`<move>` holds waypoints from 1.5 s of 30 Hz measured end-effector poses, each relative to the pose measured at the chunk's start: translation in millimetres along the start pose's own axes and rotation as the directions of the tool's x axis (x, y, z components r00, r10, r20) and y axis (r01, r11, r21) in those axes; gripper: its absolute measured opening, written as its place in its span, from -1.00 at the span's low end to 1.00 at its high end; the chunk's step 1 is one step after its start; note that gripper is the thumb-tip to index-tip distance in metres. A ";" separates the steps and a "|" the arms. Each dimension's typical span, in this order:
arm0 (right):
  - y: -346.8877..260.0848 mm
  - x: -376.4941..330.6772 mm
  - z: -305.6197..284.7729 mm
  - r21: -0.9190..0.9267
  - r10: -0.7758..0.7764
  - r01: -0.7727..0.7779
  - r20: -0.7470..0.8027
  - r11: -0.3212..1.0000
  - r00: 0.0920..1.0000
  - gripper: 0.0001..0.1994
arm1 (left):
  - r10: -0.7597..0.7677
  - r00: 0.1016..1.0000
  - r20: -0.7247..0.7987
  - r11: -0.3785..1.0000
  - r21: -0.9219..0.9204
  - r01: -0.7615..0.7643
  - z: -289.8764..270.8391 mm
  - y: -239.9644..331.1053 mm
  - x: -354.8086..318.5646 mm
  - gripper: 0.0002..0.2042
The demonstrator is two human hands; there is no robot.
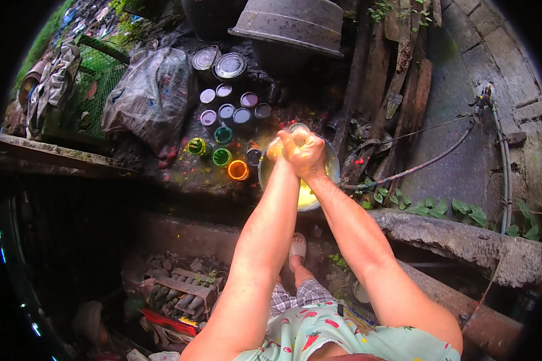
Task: The person washes a plastic bag and an orange plastic container outdoors. They scrub the items in a bucket of soapy water, rinse them with a hose, and squeeze out excess water.
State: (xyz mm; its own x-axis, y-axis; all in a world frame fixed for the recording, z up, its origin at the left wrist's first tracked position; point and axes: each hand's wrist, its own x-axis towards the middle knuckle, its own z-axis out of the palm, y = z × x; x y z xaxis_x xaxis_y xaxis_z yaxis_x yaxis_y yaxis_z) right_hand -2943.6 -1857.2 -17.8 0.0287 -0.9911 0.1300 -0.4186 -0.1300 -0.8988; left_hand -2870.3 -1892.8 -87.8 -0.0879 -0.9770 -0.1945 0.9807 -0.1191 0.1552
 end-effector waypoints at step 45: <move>52.0 38.2 -88.7 -0.019 0.171 0.999 0.985 0.043 0.011 -0.68 | 0.235 0.969 0.077 -0.636 0.766 0.093 82.7 -3.8 -16.6 -0.72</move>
State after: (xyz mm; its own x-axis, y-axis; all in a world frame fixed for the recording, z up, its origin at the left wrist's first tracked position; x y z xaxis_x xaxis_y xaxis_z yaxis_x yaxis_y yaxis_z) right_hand -3044.8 -1899.3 -22.4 0.8231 -0.0612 -0.5646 -0.0062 -0.9951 0.0989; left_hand -2887.1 -1890.7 -5.1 0.1318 -0.9882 -0.0778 -0.7654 -0.1513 0.6255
